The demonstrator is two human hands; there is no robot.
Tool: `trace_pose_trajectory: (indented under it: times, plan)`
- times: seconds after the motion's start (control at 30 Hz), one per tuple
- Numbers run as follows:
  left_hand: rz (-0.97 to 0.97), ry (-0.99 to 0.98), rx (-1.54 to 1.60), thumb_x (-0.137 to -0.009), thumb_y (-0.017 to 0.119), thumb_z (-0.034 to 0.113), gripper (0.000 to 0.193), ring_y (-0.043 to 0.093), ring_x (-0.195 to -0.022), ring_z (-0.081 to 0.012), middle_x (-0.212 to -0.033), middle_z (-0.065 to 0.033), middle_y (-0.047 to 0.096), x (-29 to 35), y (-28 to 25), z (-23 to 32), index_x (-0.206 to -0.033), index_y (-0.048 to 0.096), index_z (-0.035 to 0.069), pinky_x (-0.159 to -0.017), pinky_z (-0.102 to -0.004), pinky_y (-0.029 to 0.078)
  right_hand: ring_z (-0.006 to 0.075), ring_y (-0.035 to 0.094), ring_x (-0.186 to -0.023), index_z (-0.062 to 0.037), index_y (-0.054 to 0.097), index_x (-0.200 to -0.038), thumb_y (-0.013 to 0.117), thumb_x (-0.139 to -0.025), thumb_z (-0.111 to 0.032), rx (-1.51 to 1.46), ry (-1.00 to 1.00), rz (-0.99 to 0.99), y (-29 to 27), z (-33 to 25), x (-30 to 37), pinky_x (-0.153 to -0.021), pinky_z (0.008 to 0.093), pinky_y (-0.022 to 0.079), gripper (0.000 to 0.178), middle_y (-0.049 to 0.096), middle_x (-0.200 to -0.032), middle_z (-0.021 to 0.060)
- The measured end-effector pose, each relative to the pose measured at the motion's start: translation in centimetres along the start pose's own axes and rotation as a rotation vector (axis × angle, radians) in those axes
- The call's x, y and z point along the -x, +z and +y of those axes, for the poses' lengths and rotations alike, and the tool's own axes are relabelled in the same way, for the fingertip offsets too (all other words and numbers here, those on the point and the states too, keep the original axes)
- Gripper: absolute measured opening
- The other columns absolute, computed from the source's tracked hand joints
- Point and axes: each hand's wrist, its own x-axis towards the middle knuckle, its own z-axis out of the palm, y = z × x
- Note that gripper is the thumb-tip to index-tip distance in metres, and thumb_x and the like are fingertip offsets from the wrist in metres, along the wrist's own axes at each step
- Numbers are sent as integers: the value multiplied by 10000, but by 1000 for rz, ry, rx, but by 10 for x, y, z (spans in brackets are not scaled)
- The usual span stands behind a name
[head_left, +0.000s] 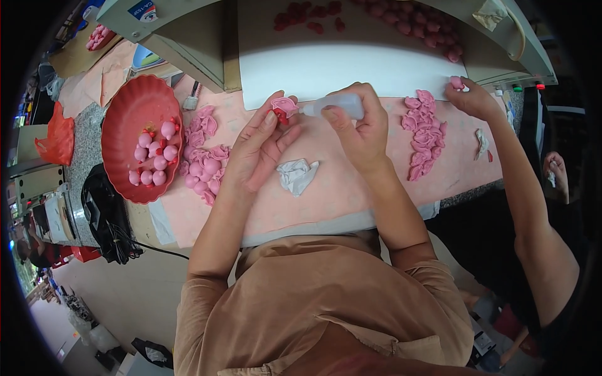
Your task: Applying glue to small pink and red components to assemble toy parts.
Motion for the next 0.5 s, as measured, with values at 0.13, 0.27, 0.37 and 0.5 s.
trace_pose_trajectory:
  times: [0.13,0.27,0.37,0.5]
  plan:
    - [-55,-11,60,-970,503,143,433,575,-1060,-177,-1264,-129,539,-2,-5,-1,-1378,410,32,-964,-343,497,104,594,-757,-28,512,-952,697,-843,-59,-405,253,145,-21,-12,-7,-657,216,485,217,603,-880,34]
    - [-40,-29,63,-973,499,145,427,580,-1061,-182,-1265,-139,541,0,-5,1,-1368,410,9,-966,-352,497,111,592,-788,-29,463,-934,680,-807,34,-220,292,66,-59,-25,-9,-690,247,511,259,572,-877,53]
    - [54,-27,51,-978,490,161,411,581,-1077,-199,-1247,-153,550,4,-9,4,-1338,420,-24,-974,-355,495,150,607,-758,-49,441,-959,622,-837,45,-59,360,78,-81,-16,4,-704,289,543,238,592,-926,78]
    - [-4,-16,63,-976,497,164,405,587,-1072,-207,-1231,-152,560,3,-2,3,-1329,428,-22,-972,-357,498,111,516,-757,-39,477,-879,656,-810,-2,231,394,-24,-81,-7,20,-707,255,447,195,539,-875,28]
